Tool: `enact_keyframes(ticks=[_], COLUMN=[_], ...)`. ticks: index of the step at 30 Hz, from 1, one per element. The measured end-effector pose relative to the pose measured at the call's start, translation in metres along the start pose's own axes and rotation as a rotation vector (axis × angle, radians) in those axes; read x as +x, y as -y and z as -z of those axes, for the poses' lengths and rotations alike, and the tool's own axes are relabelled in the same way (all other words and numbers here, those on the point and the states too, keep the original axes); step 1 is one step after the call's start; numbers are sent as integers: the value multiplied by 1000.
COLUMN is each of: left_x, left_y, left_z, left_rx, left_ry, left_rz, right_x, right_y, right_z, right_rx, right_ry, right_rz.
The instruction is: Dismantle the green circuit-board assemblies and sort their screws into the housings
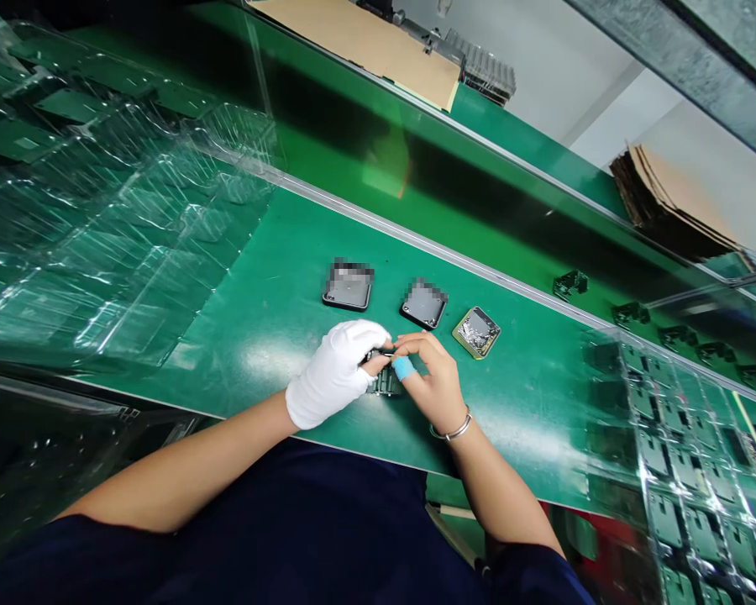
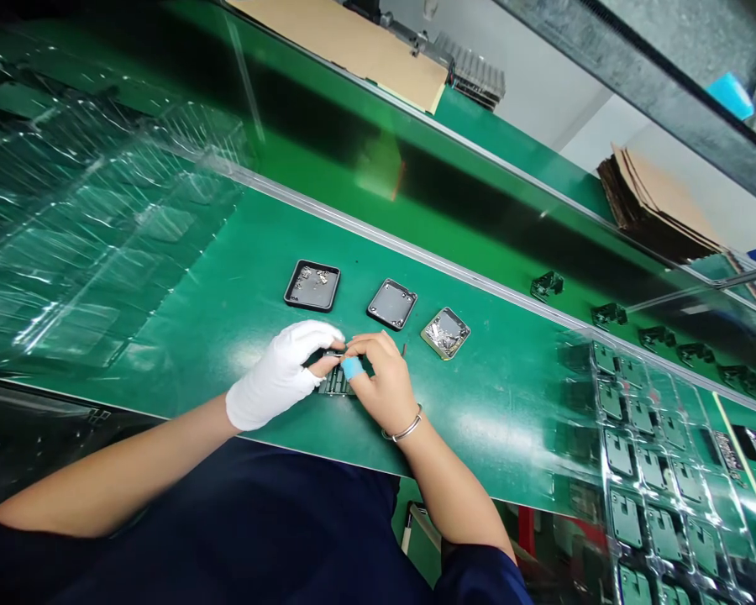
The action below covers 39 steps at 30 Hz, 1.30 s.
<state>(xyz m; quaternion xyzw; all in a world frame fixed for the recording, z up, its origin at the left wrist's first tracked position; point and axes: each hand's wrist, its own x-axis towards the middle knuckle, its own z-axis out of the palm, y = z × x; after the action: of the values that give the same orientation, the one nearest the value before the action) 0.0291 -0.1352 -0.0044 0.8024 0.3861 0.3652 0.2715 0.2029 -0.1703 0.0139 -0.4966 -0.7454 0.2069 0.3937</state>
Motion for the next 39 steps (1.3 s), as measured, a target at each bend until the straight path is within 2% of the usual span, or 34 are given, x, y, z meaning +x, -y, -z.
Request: enact_keyframes(ticks=[2, 5, 7, 11, 33, 36, 39], left_x=[-2, -4, -4, -2, -4, -4, -4], left_y=[1, 4, 6, 4, 7, 8, 8], left_z=[1, 0, -1, -2, -4, -8, -11], left_rx=[-89, -240, -299, -300, -316, -346, -407], left_ry=[26, 206, 283, 259, 227, 213, 188], left_rz=[109, 264, 306, 327, 335, 390, 446], right_x=[1, 0, -1, -4, -10, -8, -7], right_y=[-3, -10, -13, -14, -16, -17, -20], right_z=[-1, -7, -12, -20, -28, -28, -28], right_rx=[-6, -2, -1, -32, 146, 245, 454], right_ry=[-40, -34, -17, -15, -56, -30, 12], right_rz=[-22, -29, -9, 21, -61, -141, -320])
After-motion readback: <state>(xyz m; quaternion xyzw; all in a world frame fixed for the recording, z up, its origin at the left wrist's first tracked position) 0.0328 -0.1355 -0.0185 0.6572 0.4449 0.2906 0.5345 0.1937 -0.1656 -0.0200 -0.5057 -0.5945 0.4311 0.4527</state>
